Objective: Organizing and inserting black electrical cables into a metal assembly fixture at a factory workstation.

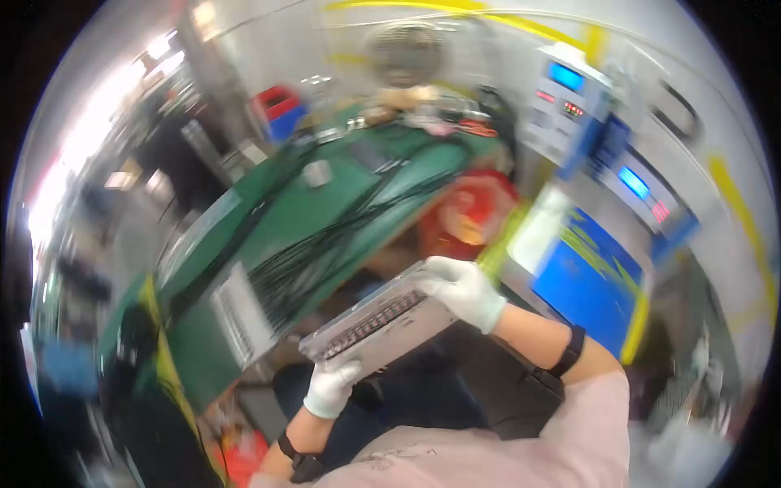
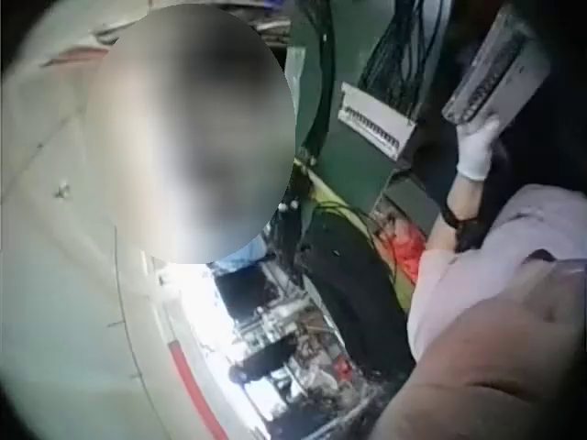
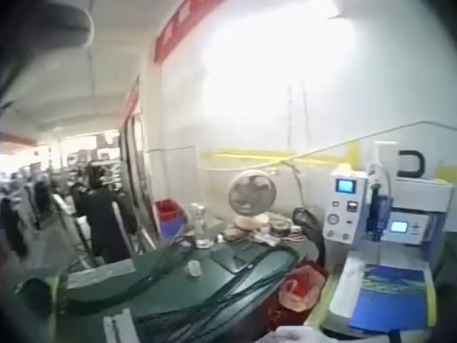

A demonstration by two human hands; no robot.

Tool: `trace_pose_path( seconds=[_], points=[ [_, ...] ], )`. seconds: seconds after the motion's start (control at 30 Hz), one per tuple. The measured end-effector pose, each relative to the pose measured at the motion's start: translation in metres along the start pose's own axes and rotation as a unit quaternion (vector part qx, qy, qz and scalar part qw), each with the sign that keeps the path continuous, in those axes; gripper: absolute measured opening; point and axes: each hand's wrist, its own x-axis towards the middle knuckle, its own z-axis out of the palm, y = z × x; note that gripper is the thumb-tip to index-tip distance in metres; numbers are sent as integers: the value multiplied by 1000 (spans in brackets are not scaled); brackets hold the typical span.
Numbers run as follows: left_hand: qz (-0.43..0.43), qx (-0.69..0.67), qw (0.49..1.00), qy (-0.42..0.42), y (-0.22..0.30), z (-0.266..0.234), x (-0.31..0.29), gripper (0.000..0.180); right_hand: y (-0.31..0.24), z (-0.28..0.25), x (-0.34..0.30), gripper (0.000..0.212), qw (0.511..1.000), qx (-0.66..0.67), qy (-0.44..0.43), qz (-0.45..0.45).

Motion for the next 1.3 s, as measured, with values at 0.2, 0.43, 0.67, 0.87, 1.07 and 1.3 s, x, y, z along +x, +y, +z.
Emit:
trace_pose_path(
  seconds=[0.2, 0.43, 0.67, 0.87, 1.07, 1.3],
  points=[
    [88, -59, 987, 122, 48, -71, -46, 56, -50, 93, 142, 34, 947, -232, -167, -146],
    [55, -15, 981, 183, 51, -100, -46, 49, -31, 283, 258, 67, 774, -452, -350, -270],
    [57, 70, 976, 196, 50, -116, -38, 37, -58, 358, 266, 72, 709, -563, -390, -166],
    [106, 102, 972, 185, 47, -122, -36, 33, -85, 322, 292, 66, 736, -500, -440, -125],
    [104, 136, 976, 138, 43, -127, -50, 41, -131, 250, 193, 60, 739, -509, -372, -238],
    [114, 213, 966, 88, 67, -119, -53, 46, -156, 112, 79, 45, 785, -400, 73, -467]
  ],
)
